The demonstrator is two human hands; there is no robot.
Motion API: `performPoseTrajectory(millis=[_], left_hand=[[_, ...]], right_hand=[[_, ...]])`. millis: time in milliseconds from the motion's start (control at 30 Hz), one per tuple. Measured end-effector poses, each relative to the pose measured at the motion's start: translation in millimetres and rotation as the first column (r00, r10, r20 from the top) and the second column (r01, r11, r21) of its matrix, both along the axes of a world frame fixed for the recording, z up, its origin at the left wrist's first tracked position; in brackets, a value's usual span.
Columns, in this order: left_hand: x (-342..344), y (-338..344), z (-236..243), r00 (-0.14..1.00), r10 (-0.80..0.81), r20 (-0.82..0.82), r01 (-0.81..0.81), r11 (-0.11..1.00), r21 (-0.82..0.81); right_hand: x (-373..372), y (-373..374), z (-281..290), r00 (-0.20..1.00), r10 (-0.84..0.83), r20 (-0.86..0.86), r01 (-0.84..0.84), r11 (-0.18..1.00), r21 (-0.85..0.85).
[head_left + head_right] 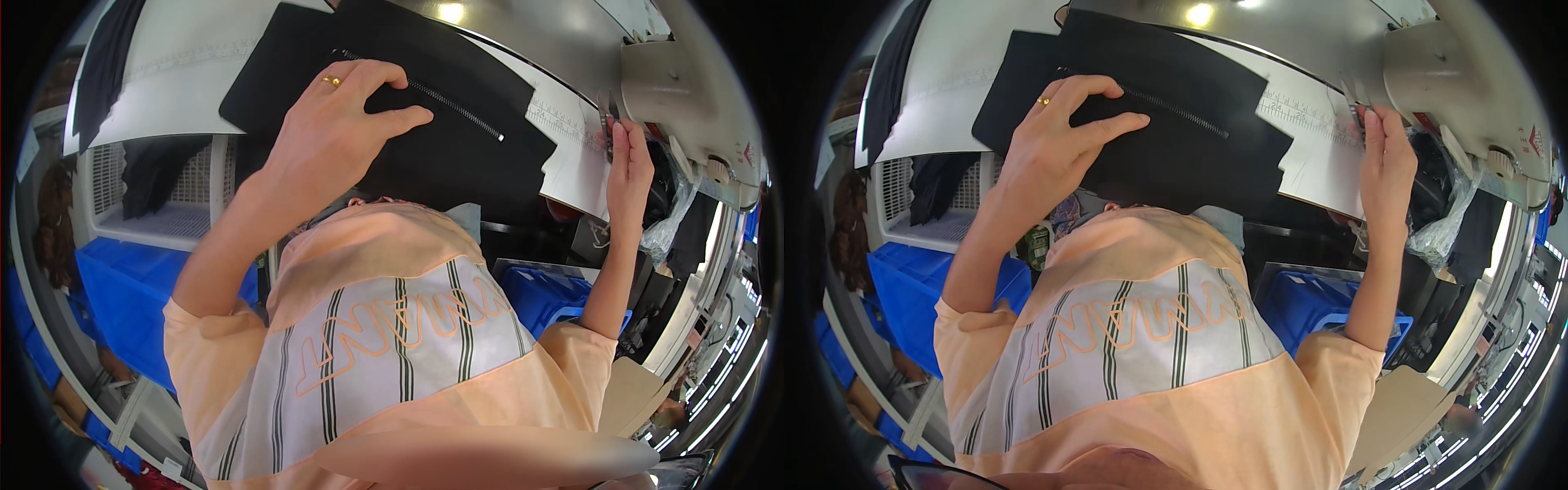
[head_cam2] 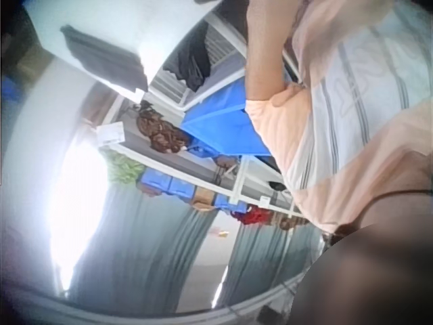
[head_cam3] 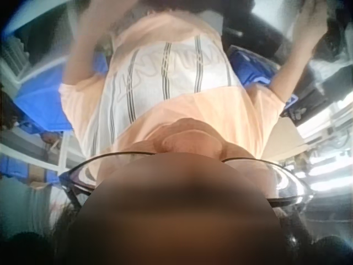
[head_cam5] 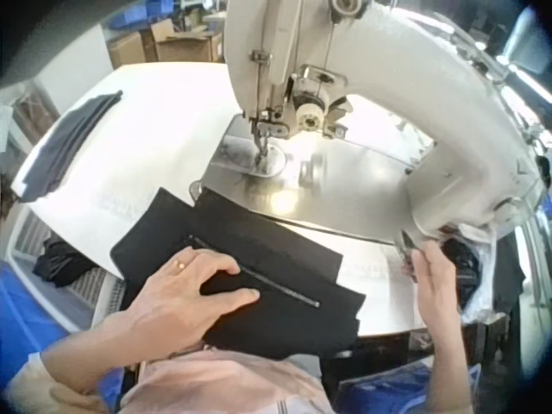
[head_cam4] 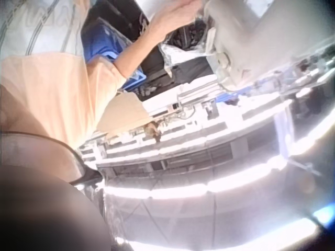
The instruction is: Sewing a black fabric component using an industrial sewing machine, including trimming threads with a hand tool.
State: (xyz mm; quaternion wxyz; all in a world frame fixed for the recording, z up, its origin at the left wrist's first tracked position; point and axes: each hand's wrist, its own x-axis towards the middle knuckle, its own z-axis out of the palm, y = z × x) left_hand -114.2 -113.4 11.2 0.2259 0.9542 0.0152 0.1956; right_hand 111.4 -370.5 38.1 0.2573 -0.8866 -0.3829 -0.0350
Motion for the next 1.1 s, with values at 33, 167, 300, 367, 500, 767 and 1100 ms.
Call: performPoseTrajectory(millis=[33, 167, 300, 367, 500, 767, 1100], left_hand=[[1, 4, 2, 0.999, -0.039, -0.003, 0.039, 0.998, -0.058], [8, 15, 10, 0.993, -0.108, -0.043, 0.107, 0.994, -0.018], [4, 27, 10, 1.000, -0.019, -0.010, 0.020, 0.983, 0.184], [1, 33, 9, 0.994, 0.066, 0.084, -0.087, 0.957, 0.275], [-6, 33, 2, 0.975, 0.153, 0.159, -0.168, 0.983, 0.081], [-56, 6, -7, 0.987, 0.092, 0.131, -0.099, 0.994, 0.046], [-57, 0, -10, 0.985, 0.059, 0.162, -0.063, 0.998, 0.019]], right_hand=[[-8, 7, 3, 0.942, -0.064, -0.331, 0.120, 0.981, 0.152], [-45, 45, 2, 0.879, 0.366, -0.307, -0.331, 0.930, 0.160], [-90, 67, -5, 0.879, 0.451, -0.156, -0.445, 0.893, 0.072], [-103, 70, -3, 0.796, 0.539, -0.276, -0.534, 0.840, 0.101], [-104, 75, 3, 0.776, 0.519, -0.358, -0.496, 0.853, 0.160], [-106, 91, -14, 0.896, 0.435, -0.092, -0.415, 0.893, 0.172], [-109, 102, -17, 0.894, 0.430, 0.124, -0.440, 0.895, 0.073]])
